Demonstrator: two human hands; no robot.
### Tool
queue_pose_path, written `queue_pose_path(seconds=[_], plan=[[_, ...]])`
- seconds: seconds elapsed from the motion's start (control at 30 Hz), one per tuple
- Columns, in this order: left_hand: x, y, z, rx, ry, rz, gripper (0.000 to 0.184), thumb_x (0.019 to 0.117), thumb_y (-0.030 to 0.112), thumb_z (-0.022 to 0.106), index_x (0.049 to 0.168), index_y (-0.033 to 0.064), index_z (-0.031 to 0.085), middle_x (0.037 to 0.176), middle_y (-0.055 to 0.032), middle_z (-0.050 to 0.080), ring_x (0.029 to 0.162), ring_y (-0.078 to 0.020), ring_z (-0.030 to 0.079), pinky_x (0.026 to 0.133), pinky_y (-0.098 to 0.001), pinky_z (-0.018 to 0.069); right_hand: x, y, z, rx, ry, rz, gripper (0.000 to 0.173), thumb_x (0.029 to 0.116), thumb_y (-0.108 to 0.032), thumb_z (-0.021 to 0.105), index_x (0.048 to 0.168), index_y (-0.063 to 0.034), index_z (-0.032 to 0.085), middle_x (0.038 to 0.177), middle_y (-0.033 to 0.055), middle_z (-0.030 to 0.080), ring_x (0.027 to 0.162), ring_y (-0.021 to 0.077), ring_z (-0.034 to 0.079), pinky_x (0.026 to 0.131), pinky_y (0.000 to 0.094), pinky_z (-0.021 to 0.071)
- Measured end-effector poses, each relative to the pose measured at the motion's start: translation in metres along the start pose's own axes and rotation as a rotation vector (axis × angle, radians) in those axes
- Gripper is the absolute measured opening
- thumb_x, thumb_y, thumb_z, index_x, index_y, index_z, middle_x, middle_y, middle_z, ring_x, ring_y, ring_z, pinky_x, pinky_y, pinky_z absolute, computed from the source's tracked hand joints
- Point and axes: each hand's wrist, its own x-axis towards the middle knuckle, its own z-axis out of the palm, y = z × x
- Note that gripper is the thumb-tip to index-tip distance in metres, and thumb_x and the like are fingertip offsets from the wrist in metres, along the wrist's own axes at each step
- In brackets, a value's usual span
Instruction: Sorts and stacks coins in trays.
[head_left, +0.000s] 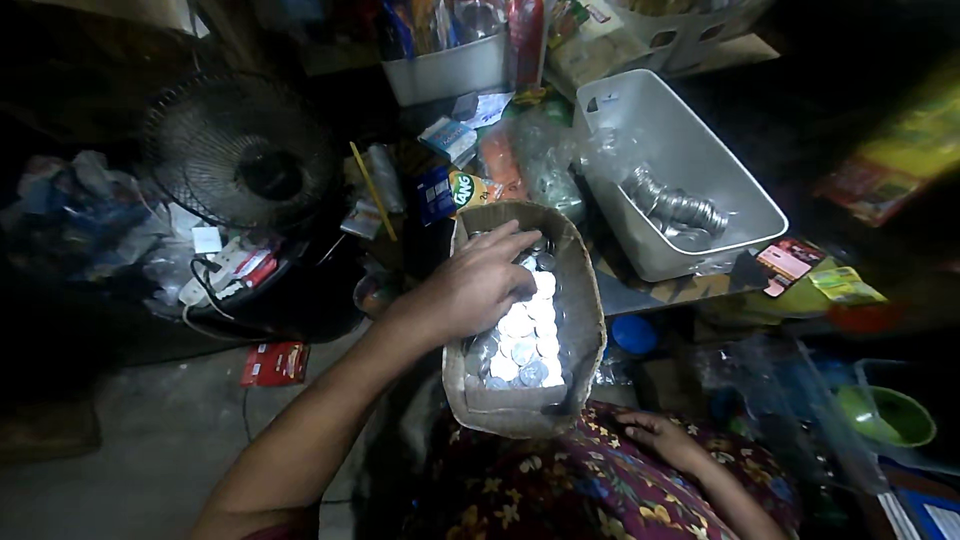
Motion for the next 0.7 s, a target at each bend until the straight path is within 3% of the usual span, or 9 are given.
queue_pose_path(seconds=[0.07, 0.2, 0.3, 0.5, 0.53, 0.57, 0.6, 0.63, 0.7], plan=[[-0.005, 0.002, -0.001, -0.040, -0.070, 0.068, 0.012, 0.0898, 0.013, 0.070, 0.095, 0.0170, 0.081, 0.154, -0.0146, 0.048, 0.151, -0.0412, 0.029, 0.120, -0.0575, 0.0289, -0.001, -0.001, 0.000, -0.002, 0.001, 0.014, 0.031, 0.1051, -0.005, 0.053, 0.133, 0.0036, 0.063, 0.141, 0.0216, 0.059, 0.134, 0.0308, 0.054, 0.115, 0.0442, 0.0378], [-0.010, 0.021, -0.004, 0.007, -0.355, 0.025, 0.018, 0.0885, 0.016, 0.075, 0.105, 0.0216, 0.080, 0.160, -0.0096, 0.042, 0.154, -0.0384, 0.019, 0.122, -0.0582, 0.0179, 0.001, -0.002, 0.001, -0.014, -0.004, 0.020, 0.031, 0.1053, -0.005, 0.053, 0.133, 0.0033, 0.063, 0.141, 0.0217, 0.059, 0.135, 0.0309, 0.054, 0.116, 0.0443, 0.0378], [-0.009, 0.028, -0.003, 0.078, -0.376, -0.003, 0.020, 0.0878, 0.017, 0.077, 0.107, 0.0165, 0.077, 0.159, -0.0106, 0.043, 0.155, -0.0375, 0.020, 0.122, -0.0613, 0.0140, 0.001, -0.002, 0.001, -0.010, -0.001, 0.009, 0.030, 0.1048, -0.004, 0.053, 0.132, 0.0037, 0.064, 0.140, 0.0216, 0.060, 0.133, 0.0301, 0.055, 0.115, 0.0437, 0.0384], [-0.009, 0.025, 0.003, 0.107, -0.291, 0.018, 0.021, 0.1013, 0.026, 0.062, 0.103, 0.0121, 0.078, 0.151, -0.0084, 0.054, 0.152, -0.0349, 0.029, 0.123, -0.0607, 0.0172, -0.003, 0.000, 0.000, 0.034, 0.024, -0.038, 0.030, 0.1041, -0.002, 0.052, 0.131, 0.0056, 0.064, 0.138, 0.0212, 0.062, 0.129, 0.0273, 0.058, 0.113, 0.0411, 0.0416], [-0.010, 0.025, 0.004, 0.086, -0.240, 0.004, 0.024, 0.1022, 0.027, 0.061, 0.100, 0.0105, 0.079, 0.149, -0.0089, 0.056, 0.151, -0.0345, 0.032, 0.122, -0.0606, 0.0186, -0.011, -0.007, -0.003, 0.073, 0.030, -0.066, 0.030, 0.1039, -0.003, 0.052, 0.130, 0.0036, 0.064, 0.132, 0.0170, 0.065, 0.118, 0.0211, 0.063, 0.104, 0.0367, 0.0475], [-0.010, 0.023, 0.004, 0.033, -0.182, -0.013, 0.026, 0.1022, 0.027, 0.061, 0.096, 0.0086, 0.078, 0.146, -0.0106, 0.058, 0.149, -0.0348, 0.035, 0.121, -0.0601, 0.0213, -0.021, -0.017, -0.007, 0.142, 0.036, -0.114, 0.029, 0.1034, -0.005, 0.052, 0.129, 0.0004, 0.065, 0.118, 0.0099, 0.070, 0.095, 0.0112, 0.064, 0.086, 0.0285, 0.0517], [-0.011, 0.021, 0.003, -0.055, -0.124, -0.030, 0.027, 0.1015, 0.026, 0.061, 0.093, 0.0066, 0.078, 0.145, -0.0130, 0.059, 0.147, -0.0352, 0.038, 0.120, -0.0587, 0.0251, -0.034, -0.030, -0.011, 0.258, 0.030, -0.204, 0.028, 0.1017, -0.009, 0.052, 0.125, -0.0031, 0.066, 0.097, 0.0009, 0.068, 0.069, 0.0015, 0.056, 0.063, 0.0191, 0.0474], [-0.012, 0.018, 0.002, -0.176, -0.068, -0.050, 0.027, 0.1004, 0.023, 0.062, 0.090, 0.0044, 0.078, 0.143, -0.0151, 0.060, 0.145, -0.0343, 0.041, 0.118, -0.0560, 0.0292, -0.047, -0.044, -0.015, 0.412, -0.001, -0.322, 0.028, 0.0984, -0.016, 0.055, 0.121, -0.0092, 0.069, 0.081, -0.0064, 0.066, 0.055, -0.0042, 0.049, 0.052, 0.0141, 0.0421], [-0.014, 0.013, 0.001, -0.390, 0.029, -0.074, 0.025, 0.0985, 0.019, 0.063, 0.086, 0.0019, 0.076, 0.139, -0.0156, 0.061, 0.139, -0.0258, 0.048, 0.115, -0.0444, 0.0376, -0.070, -0.078, -0.028, 0.598, -0.150, -0.600, 0.027, 0.0991, -0.037, 0.063, 0.122, -0.0281, 0.074, 0.068, -0.0178, 0.062, 0.052, -0.0105, 0.047, 0.049, 0.0083, 0.0395]])
